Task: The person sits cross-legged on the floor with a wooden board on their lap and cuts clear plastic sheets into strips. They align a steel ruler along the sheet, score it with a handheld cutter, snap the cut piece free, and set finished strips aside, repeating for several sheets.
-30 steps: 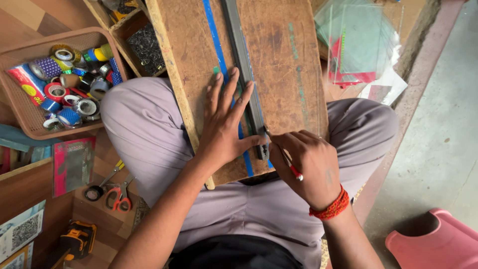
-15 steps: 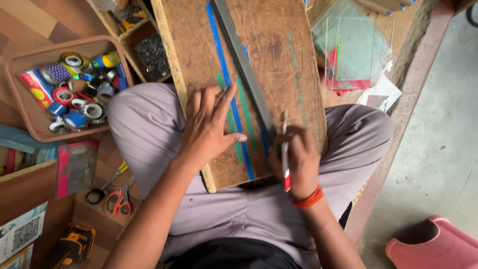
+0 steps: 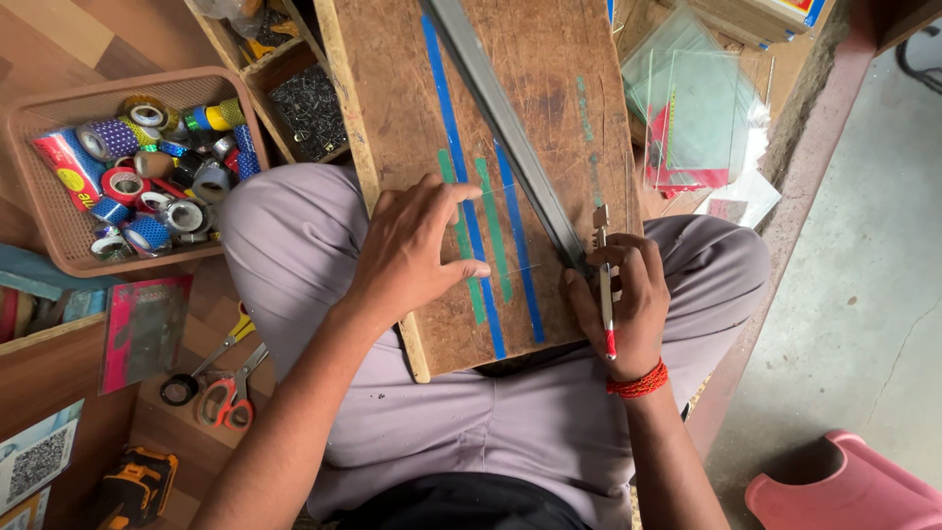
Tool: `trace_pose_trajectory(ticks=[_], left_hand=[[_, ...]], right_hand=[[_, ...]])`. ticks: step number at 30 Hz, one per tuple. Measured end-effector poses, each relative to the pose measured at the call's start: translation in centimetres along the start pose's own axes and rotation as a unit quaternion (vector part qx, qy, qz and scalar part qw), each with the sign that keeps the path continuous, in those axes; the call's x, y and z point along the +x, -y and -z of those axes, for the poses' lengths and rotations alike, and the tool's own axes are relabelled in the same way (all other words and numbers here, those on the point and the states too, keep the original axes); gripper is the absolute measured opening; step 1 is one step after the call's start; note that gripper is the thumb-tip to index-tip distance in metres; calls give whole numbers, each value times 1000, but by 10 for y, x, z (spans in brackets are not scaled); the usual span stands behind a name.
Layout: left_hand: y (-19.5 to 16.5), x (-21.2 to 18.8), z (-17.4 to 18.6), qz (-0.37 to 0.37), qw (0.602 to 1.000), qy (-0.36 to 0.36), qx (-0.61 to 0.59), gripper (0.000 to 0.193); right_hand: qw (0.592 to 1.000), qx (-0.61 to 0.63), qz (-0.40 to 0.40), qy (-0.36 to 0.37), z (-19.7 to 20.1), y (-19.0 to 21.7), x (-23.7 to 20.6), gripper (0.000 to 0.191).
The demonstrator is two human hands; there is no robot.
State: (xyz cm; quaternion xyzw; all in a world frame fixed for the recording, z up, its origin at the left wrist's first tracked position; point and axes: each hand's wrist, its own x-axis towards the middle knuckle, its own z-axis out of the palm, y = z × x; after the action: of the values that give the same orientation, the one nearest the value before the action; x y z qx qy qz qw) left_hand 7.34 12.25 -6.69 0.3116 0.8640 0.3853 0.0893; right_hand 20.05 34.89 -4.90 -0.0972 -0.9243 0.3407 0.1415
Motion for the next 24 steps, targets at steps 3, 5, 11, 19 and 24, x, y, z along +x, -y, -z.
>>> trace_pose_trajectory(ticks=[3, 5, 11, 19, 24], left_hand=[[1, -2, 5, -3, 999, -21, -28, 78], [3, -3, 8, -4, 999, -28, -38, 78], [6, -9, 11, -9, 998, -27, -59, 77], [15, -13, 12, -46, 996, -33, -68, 74], [17, -9, 10, -64, 995, -26, -66, 74]], right_hand=[[1000, 7, -1, -8, -3, 2, 0, 28], [1000, 5, 8, -9, -6, 3, -1, 26], [982, 184, -25, 33, -17, 8, -8, 18], [900, 416, -51, 121, -28, 3, 4, 29], [886, 433, -80, 145, -27, -5, 9, 33]])
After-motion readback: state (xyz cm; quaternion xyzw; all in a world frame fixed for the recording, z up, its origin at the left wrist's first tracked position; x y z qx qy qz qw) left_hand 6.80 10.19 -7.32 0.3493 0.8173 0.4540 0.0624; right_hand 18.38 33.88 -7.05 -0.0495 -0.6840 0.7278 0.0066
